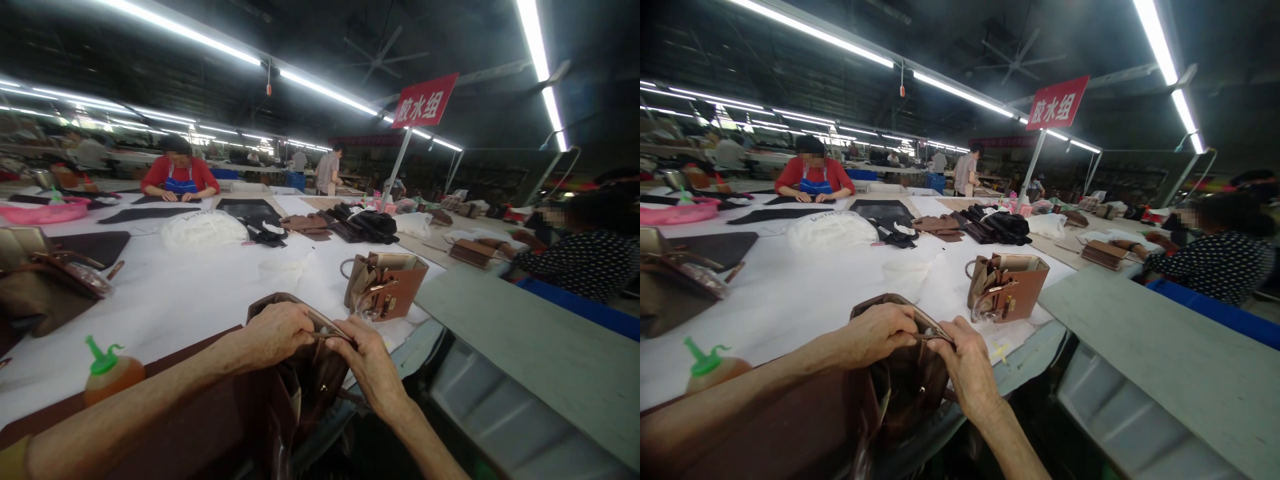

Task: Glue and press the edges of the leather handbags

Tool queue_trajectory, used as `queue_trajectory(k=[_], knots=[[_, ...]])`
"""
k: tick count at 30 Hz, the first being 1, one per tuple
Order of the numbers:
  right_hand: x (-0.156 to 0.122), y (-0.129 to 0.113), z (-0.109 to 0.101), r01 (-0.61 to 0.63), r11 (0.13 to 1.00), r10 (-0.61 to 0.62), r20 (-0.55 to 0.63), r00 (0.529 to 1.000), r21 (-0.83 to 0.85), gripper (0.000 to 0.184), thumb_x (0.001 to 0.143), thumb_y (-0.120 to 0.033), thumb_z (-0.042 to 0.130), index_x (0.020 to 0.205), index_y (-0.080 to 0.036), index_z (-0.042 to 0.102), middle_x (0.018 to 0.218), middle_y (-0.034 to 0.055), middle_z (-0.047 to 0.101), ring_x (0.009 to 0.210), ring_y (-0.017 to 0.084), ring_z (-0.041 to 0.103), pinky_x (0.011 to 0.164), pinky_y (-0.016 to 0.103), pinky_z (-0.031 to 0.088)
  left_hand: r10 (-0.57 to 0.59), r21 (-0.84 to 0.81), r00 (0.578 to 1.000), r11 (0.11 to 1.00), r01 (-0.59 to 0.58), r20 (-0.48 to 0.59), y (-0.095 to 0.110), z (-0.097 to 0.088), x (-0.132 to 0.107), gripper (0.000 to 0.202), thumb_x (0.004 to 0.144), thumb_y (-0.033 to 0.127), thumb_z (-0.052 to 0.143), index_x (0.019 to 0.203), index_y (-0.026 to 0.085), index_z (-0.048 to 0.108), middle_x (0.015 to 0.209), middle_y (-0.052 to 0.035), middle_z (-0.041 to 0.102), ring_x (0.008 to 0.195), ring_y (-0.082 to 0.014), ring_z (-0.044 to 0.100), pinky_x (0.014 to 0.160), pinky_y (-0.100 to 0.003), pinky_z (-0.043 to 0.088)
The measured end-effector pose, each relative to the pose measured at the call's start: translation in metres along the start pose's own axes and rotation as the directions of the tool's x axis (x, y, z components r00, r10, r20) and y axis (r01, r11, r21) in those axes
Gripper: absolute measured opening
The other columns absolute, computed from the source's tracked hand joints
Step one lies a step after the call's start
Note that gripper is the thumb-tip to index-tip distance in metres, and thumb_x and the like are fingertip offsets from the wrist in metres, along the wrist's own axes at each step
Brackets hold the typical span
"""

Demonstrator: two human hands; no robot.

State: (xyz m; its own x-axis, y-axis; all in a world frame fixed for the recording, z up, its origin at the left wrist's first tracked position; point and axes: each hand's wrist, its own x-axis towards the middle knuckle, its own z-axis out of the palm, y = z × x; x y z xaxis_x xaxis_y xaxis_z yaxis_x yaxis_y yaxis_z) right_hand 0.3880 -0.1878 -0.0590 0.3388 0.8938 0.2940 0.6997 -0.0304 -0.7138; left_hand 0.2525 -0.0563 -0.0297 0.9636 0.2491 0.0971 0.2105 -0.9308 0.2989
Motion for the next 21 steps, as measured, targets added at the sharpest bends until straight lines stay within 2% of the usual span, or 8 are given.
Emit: queue_trajectory(k=[6,13,16,19,21], knots=[[0.003,0.004,0.001,0.035,0.999,-0.035,-0.006,0.999,0.016,0.023,0.084,-0.025,0.049,0.064,-0.019,0.058,0.065,-0.0027,0.043,0.064,0.013,0.046,0.058,0.024,0.033,-0.159,0.114,0.984,0.979,0.168,-0.083,0.008,0.002,0.006,0.026,0.080,0.025,0.044,0.072,0.018,0.067,0.083,-0.0070,0.067,0.081,-0.0207,0.060,0.076,-0.032,0.043],[0.004,0.007,0.001,0.012,0.997,-0.012,0.007,1.000,0.074,0.027,0.085,-0.028,0.047,0.061,-0.019,0.055,0.064,-0.0028,0.041,0.062,0.013,0.044,0.058,0.024,0.032,-0.229,0.114,0.963,0.963,0.245,-0.143,0.007,0.005,0.007,0.020,0.079,0.022,0.046,0.078,0.020,0.065,0.078,-0.0051,0.067,0.077,-0.0205,0.060,0.070,-0.031,0.042],[0.005,0.009,0.002,0.003,0.995,-0.004,0.008,1.000,0.097,0.027,0.085,-0.029,0.047,0.062,-0.019,0.056,0.064,-0.0030,0.041,0.062,0.013,0.043,0.057,0.024,0.032,-0.171,0.151,0.967,0.968,0.201,-0.189,0.003,0.008,0.007,0.016,0.079,0.019,0.045,0.081,0.020,0.061,0.075,-0.0033,0.066,0.076,-0.0207,0.059,0.069,-0.031,0.041],[0.007,0.010,0.003,0.002,0.994,-0.001,-0.007,1.000,0.110,0.026,0.084,-0.029,0.048,0.064,-0.019,0.058,0.065,-0.0029,0.042,0.063,0.013,0.044,0.058,0.024,0.033,-0.018,0.165,0.986,0.985,0.046,-0.166,0.002,0.009,0.007,0.017,0.079,0.018,0.044,0.088,0.021,0.058,0.078,-0.0021,0.064,0.077,-0.0195,0.058,0.070,-0.029,0.040],[0.007,0.010,0.002,-0.003,0.993,0.005,-0.018,1.000,0.116,0.025,0.084,-0.030,0.048,0.065,-0.019,0.060,0.065,-0.0028,0.043,0.064,0.013,0.045,0.059,0.024,0.034,0.071,0.119,0.990,0.991,-0.056,-0.125,0.001,0.007,0.007,0.019,0.081,0.018,0.042,0.091,0.023,0.058,0.083,-0.0014,0.063,0.077,-0.0174,0.057,0.069,-0.027,0.040]])
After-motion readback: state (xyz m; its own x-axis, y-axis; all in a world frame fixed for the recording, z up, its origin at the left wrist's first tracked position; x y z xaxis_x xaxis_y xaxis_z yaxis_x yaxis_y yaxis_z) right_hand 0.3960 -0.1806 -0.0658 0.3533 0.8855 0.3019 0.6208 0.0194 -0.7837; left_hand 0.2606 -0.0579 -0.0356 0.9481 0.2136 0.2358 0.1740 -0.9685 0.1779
